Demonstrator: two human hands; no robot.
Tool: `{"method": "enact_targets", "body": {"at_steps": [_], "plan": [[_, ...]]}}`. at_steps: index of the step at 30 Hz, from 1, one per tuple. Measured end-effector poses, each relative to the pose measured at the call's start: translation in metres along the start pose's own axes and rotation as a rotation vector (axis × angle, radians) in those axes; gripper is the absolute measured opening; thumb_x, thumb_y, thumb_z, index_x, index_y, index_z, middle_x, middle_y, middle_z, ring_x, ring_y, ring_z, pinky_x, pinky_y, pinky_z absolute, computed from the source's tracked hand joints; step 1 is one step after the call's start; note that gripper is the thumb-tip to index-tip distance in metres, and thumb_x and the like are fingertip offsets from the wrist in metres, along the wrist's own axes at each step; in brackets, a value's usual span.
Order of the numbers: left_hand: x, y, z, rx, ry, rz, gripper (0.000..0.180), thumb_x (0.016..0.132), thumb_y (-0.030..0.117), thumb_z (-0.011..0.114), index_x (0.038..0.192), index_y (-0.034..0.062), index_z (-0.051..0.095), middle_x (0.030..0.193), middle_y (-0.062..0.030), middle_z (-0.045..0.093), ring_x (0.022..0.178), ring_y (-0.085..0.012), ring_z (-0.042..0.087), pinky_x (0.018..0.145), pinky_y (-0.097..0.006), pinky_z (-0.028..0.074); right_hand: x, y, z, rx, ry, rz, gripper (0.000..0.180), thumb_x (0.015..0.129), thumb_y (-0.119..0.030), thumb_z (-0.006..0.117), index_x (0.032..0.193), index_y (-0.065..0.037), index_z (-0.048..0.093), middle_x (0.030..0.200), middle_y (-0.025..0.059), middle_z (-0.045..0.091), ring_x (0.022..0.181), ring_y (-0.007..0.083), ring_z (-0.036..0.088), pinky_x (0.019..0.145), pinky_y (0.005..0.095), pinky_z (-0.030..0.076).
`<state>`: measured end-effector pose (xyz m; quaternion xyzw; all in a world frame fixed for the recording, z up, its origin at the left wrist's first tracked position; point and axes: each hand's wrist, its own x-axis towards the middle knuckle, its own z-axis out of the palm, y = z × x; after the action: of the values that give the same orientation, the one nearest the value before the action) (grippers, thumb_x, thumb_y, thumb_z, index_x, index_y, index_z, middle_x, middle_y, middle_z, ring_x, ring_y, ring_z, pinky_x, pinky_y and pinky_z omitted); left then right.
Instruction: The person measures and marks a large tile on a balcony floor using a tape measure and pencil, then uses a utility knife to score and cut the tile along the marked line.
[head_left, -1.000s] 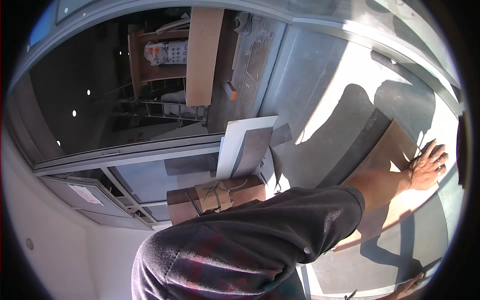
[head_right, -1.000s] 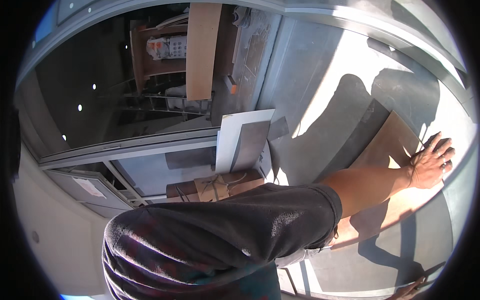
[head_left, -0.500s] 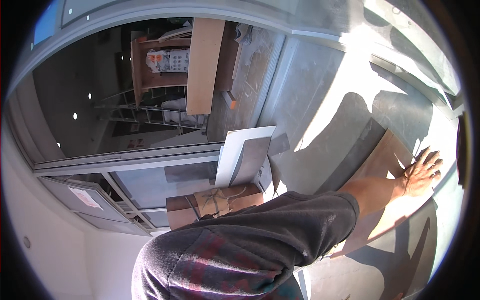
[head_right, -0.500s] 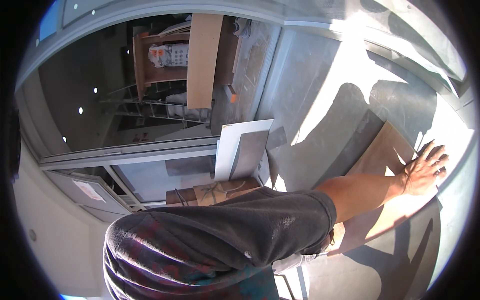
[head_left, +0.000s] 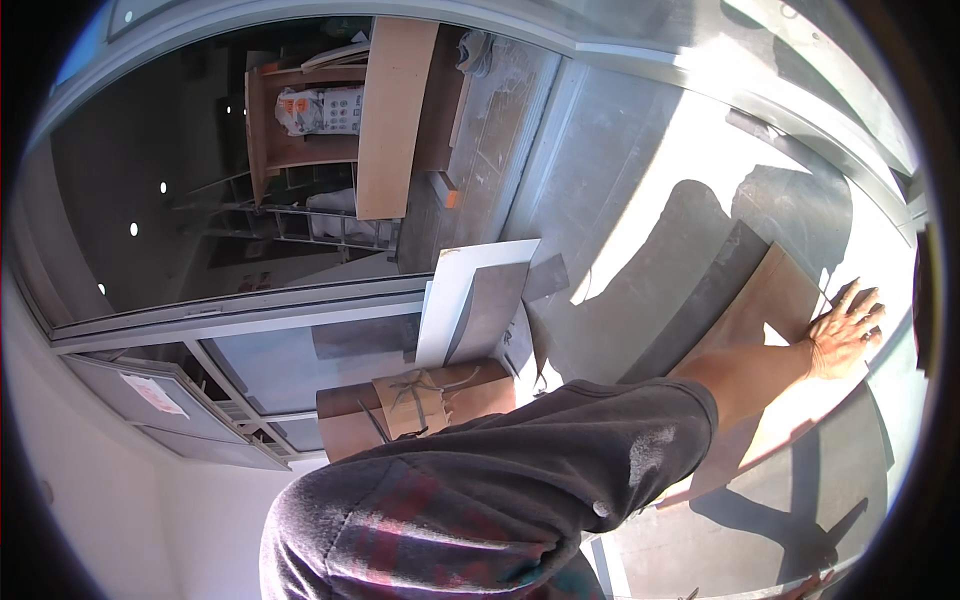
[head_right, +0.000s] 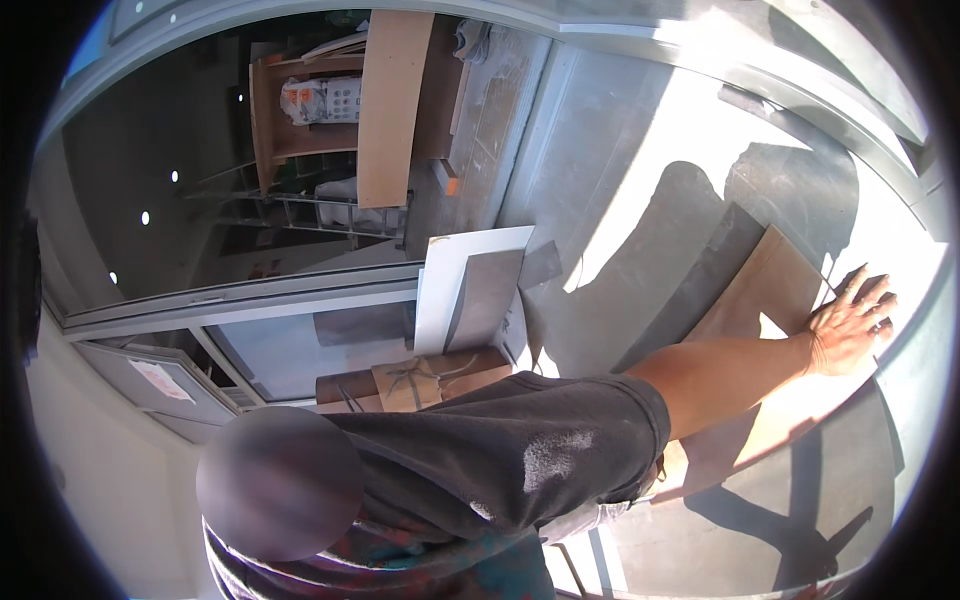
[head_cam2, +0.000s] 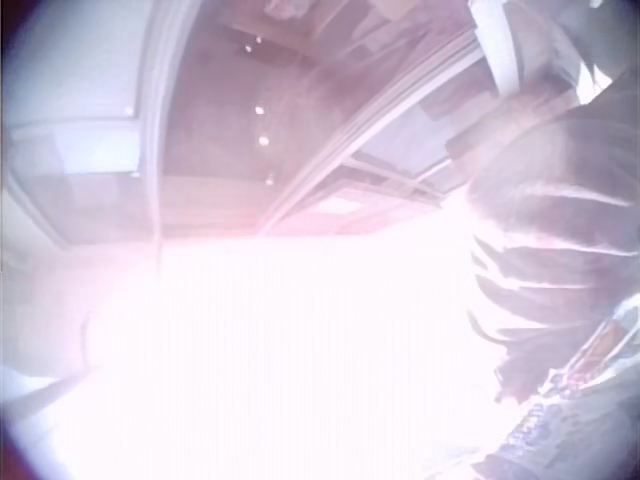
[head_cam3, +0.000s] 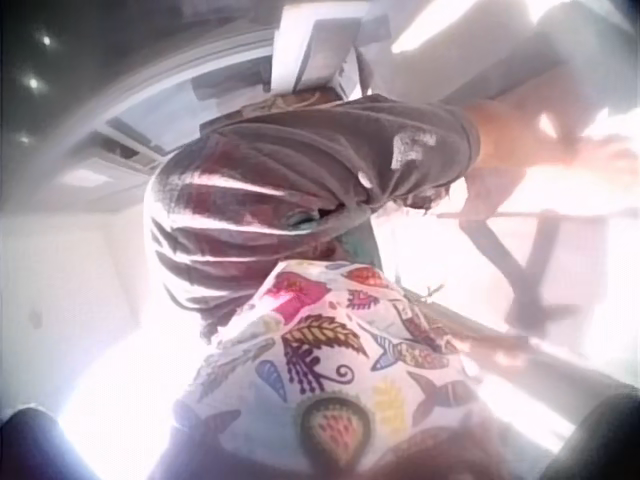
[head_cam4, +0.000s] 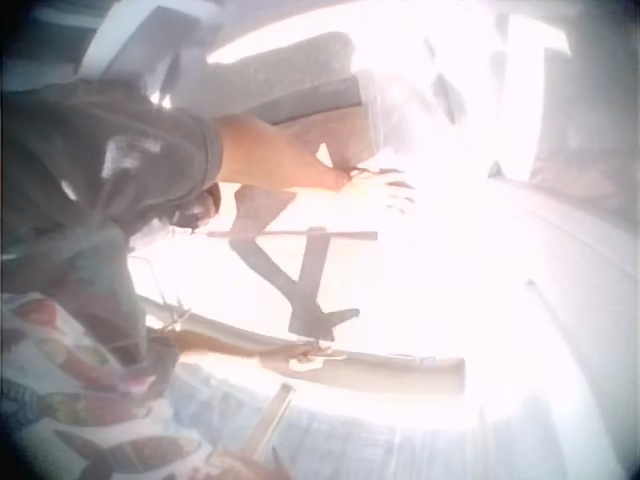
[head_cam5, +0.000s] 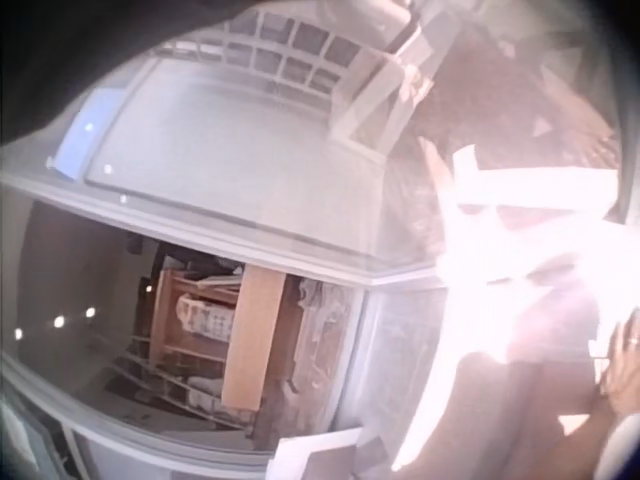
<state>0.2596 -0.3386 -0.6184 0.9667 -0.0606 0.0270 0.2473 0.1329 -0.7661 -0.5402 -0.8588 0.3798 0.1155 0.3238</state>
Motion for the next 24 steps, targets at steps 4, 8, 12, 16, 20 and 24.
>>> {"method": "enact_targets", "body": {"at_steps": [4,8,12,16,20,24], "plan": [[0.003,0.003,-0.005,0.035,-0.011,0.043,0.033,0.082,0.029,0.051,0.105,0.0059,0.057,0.137,-0.0196,0.042,0.140,-0.0405,0.020,0.111,-0.065,0.001,-0.092,-0.021,0.022,-0.058,-0.094,0.122,0.047,0.098,-0.041,0.043,0.118,-0.001,0.056,0.101,0.0143,0.061,0.092,0.0253,0.059,0.078,0.0355,0.047],[0.006,0.008,-0.018,-0.066,-0.012,0.033,0.036,0.085,0.028,0.047,0.111,0.0040,0.055,0.139,-0.0201,0.041,0.140,-0.0399,0.018,0.111,-0.065,0.001,-0.190,-0.018,0.072,-0.150,-0.252,-0.066,0.049,0.100,-0.046,0.038,0.101,0.000,0.055,0.074,0.0063,0.049,0.066,0.0177,0.046,0.061,0.0340,0.040],[0.003,0.002,-0.020,-0.011,-0.066,0.016,0.037,0.088,0.025,0.042,0.115,0.0034,0.053,0.143,-0.0196,0.036,0.141,-0.0384,0.017,0.111,-0.063,0.000,-0.255,-0.009,0.123,0.098,-0.263,-0.030,0.043,0.096,-0.047,0.048,0.091,-0.004,0.051,0.069,0.0019,0.040,0.062,0.0136,0.039,0.056,0.0308,0.036],[0.000,-0.003,-0.034,-0.001,-0.050,0.001,0.036,0.084,0.019,0.049,0.116,0.0038,0.055,0.142,-0.0173,0.037,0.141,-0.0347,0.018,0.113,-0.061,0.001,-0.297,-0.027,0.125,0.192,-0.353,0.004,0.041,0.094,-0.044,0.053,0.093,-0.004,0.044,0.075,0.0021,0.037,0.065,0.0144,0.037,0.059,0.0313,0.035],[-0.028,0.016,-0.067,-0.223,-0.101,-0.020,0.044,0.085,0.018,0.053,0.127,0.0060,0.050,0.144,-0.0150,0.034,0.142,-0.0308,0.018,0.113,-0.062,0.000,-0.303,0.010,0.104,0.092,-0.303,-0.063,0.043,0.095,-0.041,0.051,0.102,0.001,0.047,0.075,0.0060,0.044,0.063,0.0168,0.041,0.057,0.0321,0.037],[-0.128,0.037,-0.089,-0.166,-0.192,-0.101,0.045,0.082,0.018,0.055,0.125,0.0057,0.052,0.142,-0.0133,0.034,0.141,-0.0270,0.020,0.115,-0.058,-0.002,-0.303,0.038,0.085,-0.019,-0.229,0.008,0.056,0.094,-0.043,0.053,0.121,0.005,0.047,0.082,0.0122,0.054,0.065,0.0201,0.048,0.056,0.0351,0.042]]}}
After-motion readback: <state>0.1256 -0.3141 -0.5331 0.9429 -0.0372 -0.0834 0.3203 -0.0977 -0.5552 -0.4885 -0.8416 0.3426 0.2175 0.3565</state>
